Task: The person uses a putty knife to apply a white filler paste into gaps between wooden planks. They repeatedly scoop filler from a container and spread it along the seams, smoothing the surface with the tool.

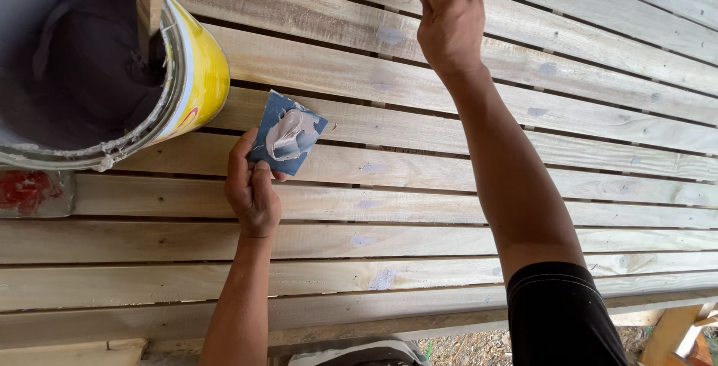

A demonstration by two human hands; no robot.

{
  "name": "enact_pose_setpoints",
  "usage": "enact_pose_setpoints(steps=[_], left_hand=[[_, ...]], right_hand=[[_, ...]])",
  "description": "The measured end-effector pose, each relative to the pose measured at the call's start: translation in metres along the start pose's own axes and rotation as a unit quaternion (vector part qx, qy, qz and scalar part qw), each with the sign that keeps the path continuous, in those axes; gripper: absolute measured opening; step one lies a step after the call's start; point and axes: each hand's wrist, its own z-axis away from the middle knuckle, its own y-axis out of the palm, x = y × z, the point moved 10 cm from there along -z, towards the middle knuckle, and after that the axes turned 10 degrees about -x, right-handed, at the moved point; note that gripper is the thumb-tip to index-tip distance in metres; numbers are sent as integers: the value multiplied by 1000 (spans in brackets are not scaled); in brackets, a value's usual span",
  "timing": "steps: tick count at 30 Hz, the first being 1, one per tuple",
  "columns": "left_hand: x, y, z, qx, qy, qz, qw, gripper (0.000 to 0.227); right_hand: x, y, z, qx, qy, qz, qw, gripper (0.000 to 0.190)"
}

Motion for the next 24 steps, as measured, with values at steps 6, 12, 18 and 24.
enact_pose_setpoints(steps=[6,12,18,24], left_hand=[[7,-3,4,-4,-15,-16,1000,47],[0,-1,1,0,5,-3,1000,46],[-1,0,2,1,12,-12,1000,45],[6,-3,4,-4,-11,-13,1000,46]], right_hand=[[22,15,24,13,-55,58,997,20],[3,-5,11,30,13,6,999,19],[7,2,-5,-8,-21,15,1000,15],[23,20,4,47,-67,46,996,25]])
